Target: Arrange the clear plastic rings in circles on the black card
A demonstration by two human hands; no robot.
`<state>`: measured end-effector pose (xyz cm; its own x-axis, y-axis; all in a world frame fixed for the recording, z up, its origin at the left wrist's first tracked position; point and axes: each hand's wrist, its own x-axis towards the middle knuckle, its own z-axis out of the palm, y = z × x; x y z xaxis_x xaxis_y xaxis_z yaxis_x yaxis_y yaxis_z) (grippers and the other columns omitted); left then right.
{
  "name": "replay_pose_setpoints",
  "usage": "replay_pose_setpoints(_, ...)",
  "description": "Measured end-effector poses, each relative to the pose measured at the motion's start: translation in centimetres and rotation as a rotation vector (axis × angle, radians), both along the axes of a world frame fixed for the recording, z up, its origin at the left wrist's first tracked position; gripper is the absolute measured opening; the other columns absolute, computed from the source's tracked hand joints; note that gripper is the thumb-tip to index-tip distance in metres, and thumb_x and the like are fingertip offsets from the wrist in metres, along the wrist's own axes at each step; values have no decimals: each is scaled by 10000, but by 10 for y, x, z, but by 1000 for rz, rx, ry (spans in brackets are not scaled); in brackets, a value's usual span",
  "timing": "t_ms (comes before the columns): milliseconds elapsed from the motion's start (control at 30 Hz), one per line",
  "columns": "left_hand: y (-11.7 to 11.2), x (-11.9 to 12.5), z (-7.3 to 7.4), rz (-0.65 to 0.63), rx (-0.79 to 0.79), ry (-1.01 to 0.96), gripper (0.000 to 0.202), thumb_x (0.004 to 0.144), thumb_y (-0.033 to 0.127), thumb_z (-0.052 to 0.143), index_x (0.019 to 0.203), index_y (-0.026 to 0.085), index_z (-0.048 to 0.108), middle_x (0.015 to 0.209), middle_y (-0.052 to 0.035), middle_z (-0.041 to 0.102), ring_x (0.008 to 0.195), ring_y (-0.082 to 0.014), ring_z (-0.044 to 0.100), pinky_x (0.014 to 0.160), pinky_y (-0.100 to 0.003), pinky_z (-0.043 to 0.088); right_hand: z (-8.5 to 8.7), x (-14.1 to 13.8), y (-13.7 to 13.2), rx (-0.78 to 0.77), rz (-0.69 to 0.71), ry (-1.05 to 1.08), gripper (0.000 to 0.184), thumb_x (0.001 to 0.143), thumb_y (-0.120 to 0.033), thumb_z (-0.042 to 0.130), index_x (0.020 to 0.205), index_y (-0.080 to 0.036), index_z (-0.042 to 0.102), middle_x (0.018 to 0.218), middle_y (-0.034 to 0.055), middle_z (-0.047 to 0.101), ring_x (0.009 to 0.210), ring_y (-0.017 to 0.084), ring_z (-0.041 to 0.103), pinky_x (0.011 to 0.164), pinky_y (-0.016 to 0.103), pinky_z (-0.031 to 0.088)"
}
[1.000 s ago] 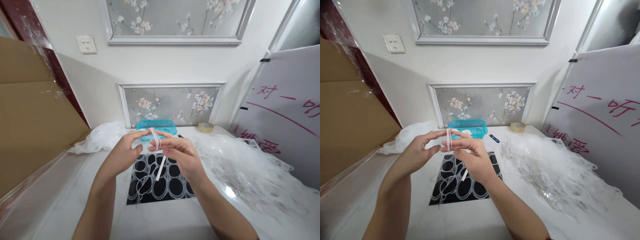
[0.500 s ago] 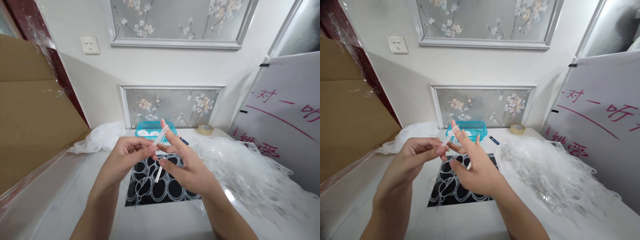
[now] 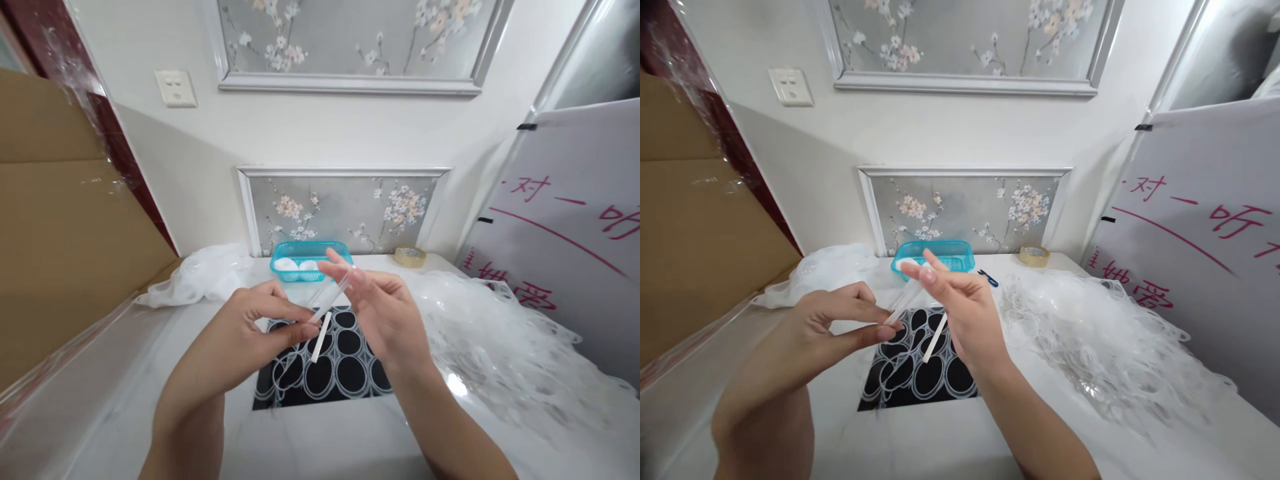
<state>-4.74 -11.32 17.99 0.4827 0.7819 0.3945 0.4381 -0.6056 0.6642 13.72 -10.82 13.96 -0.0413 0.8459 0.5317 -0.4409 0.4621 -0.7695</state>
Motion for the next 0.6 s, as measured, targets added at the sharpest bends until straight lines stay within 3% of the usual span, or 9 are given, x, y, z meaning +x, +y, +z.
replay_pose_setpoints(67, -2, 0, -3, 4, 77, 78, 66, 803, 300, 696, 783, 316, 756, 707, 25, 639, 667, -125, 543, 615, -236, 443, 0, -3, 1, -52, -15, 114, 208, 856, -287, 606, 704, -307, 745, 936, -29, 760, 1323, 222, 451, 1194, 498, 152)
replay_pose_setpoints(167, -4, 2, -9, 68, 301, 194, 122, 863, 298, 618, 862, 319, 738, 814, 32, 701, 769, -172, 524, 703, -298, 446, -1, -4, 1, -124, 150, 191, 254, 836, -298, 601, 607, -289, 711, 936, -11, 758, 1303, 250, 475, 1158, 526, 244)
replay_pose_setpoints(233, -7, 5, -11, 186, 435, 241, 169, 878, 291, 586, 986, 313, 713, 957, 28, 718, 858, -212, 506, 772, -359, 430, -1, -2, 0, -91, 216, 144, 231, 823, -310, 613, 618, -287, 716, 908, -3, 761, 1278, 259, 501, 1140, 527, 281)
replay_pose_setpoints(300, -9, 6, -11, 286, 476, 222, 276, 883, 277, 563, 1143, 299, 656, 1117, 10, 685, 961, -240, 489, 843, -404, 409, 0, 2, -2, 17, 187, -15, 192, 811, -309, 638, 645, -291, 733, 843, -3, 764, 1242, 259, 535, 1143, 517, 275)
replay_pose_setpoints(367, -10, 5, -10, 268, 394, 115, 356, 882, 263, 557, 1234, 297, 602, 1205, -4, 641, 1022, -234, 487, 888, -396, 403, 1, 6, -5, 122, 103, -276, 166, 810, -296, 662, 665, -300, 743, 778, -16, 760, 1211, 247, 559, 1162, 509, 228)
replay_pose_setpoints(433, -9, 1, -9, 122, 223, -58, 361, 861, 240, 578, 1214, 301, 620, 1167, -10, 649, 978, -201, 523, 852, -339, 429, 4, 10, -9, 173, 40, -511, 163, 817, -296, 673, 672, -307, 745, 725, -27, 749, 1214, 236, 555, 1169, 502, 206)
replay_pose_setpoints(533, -9, -8, -8, -150, -32, -336, 300, 807, 182, 596, 1077, 268, 696, 1015, -26, 691, 803, -158, 558, 692, -272, 448, 8, 15, -13, 175, 30, -678, 151, 828, -338, 666, 708, -308, 753, 723, -22, 748, 1253, 236, 519, 1136, 487, 285)
replay_pose_setpoints(600, -13, -10, -7, -236, -132, -432, 239, 786, 175, 601, 985, 230, 723, 903, -38, 701, 749, -159, 571, 637, -266, 446, 10, 17, -13, 202, 23, -723, 137, 838, -346, 655, 757, -313, 761, 754, -29, 756, 1215, 232, 554, 1135, 482, 302)
